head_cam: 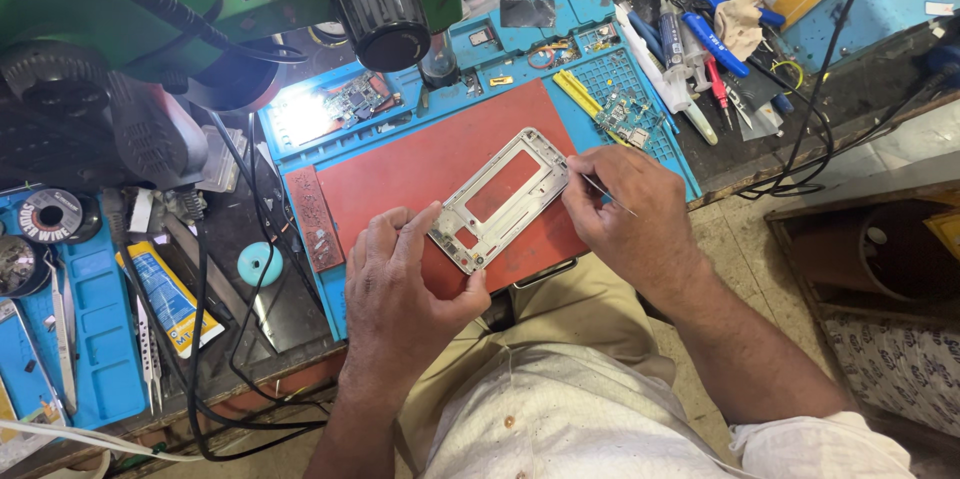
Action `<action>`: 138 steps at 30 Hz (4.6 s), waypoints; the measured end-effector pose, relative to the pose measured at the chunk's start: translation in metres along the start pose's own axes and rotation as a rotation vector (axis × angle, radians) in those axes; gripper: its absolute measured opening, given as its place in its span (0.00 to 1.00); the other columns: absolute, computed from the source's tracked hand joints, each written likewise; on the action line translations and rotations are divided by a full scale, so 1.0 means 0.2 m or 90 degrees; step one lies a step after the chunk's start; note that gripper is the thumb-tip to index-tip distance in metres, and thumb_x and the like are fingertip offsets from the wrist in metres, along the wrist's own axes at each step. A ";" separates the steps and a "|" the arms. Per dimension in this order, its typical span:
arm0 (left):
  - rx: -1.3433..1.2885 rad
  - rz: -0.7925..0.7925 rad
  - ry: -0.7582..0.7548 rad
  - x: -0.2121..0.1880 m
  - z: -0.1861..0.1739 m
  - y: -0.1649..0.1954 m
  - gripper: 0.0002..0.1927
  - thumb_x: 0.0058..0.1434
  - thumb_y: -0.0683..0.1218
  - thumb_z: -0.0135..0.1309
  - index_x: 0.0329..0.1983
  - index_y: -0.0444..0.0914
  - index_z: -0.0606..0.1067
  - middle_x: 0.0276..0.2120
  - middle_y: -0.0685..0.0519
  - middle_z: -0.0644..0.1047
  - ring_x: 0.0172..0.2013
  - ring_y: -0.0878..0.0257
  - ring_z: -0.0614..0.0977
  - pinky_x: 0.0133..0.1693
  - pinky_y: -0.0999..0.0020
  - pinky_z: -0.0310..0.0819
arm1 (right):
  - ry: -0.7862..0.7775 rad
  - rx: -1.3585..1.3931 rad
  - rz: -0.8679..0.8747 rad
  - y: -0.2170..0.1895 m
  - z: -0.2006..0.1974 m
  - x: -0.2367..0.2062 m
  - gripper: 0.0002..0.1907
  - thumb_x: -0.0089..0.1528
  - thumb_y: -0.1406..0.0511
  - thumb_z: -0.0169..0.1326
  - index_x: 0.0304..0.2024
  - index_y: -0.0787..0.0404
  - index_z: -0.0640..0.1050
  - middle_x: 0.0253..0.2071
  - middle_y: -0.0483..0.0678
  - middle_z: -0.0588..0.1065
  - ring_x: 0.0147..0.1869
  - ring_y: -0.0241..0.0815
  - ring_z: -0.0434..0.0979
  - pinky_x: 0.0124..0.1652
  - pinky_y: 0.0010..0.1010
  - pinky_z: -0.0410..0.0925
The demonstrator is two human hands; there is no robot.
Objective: The person holds a white smartphone frame and uses a metal pick to scrape and clean residue from the inner edges and corners. They rotate the frame to access different areas and continue scraping along the perimeter.
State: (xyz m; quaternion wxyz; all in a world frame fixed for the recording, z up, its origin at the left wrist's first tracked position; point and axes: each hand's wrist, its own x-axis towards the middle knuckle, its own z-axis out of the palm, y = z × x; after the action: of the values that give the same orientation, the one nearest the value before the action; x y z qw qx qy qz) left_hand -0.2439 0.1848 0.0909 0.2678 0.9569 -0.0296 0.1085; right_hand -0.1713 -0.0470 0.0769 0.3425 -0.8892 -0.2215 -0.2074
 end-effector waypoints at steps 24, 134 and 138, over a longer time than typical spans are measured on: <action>-0.090 0.158 0.045 -0.04 -0.04 0.06 0.31 0.51 0.57 0.70 0.54 0.39 0.75 0.49 0.48 0.77 0.52 0.48 0.77 0.53 0.50 0.68 | -0.194 0.537 0.170 0.01 -0.08 -0.18 0.03 0.62 0.73 0.61 0.38 0.63 0.82 0.39 0.50 0.83 0.41 0.37 0.84 0.41 0.26 0.76; -0.675 -0.174 -0.018 -0.43 0.42 -0.18 0.06 0.62 0.38 0.65 0.42 0.34 0.83 0.42 0.49 0.85 0.40 0.68 0.86 0.42 0.76 0.83 | -0.339 0.428 0.237 -0.08 0.21 -0.52 0.10 0.61 0.71 0.64 0.47 0.62 0.84 0.42 0.49 0.84 0.39 0.30 0.81 0.32 0.17 0.69; -0.675 -0.167 -0.014 -0.42 0.43 -0.17 0.06 0.62 0.38 0.65 0.42 0.34 0.83 0.42 0.49 0.85 0.40 0.68 0.86 0.43 0.76 0.84 | -0.323 0.413 0.223 -0.08 0.22 -0.52 0.11 0.61 0.71 0.65 0.46 0.62 0.84 0.42 0.49 0.84 0.39 0.31 0.81 0.31 0.17 0.70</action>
State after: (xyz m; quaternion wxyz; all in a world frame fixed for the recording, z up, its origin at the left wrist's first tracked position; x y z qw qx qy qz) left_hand -0.3058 0.1695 -0.0167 0.7246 0.6874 0.0364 0.0342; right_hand -0.2546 -0.0321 0.0021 0.5686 -0.7824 -0.1981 0.1589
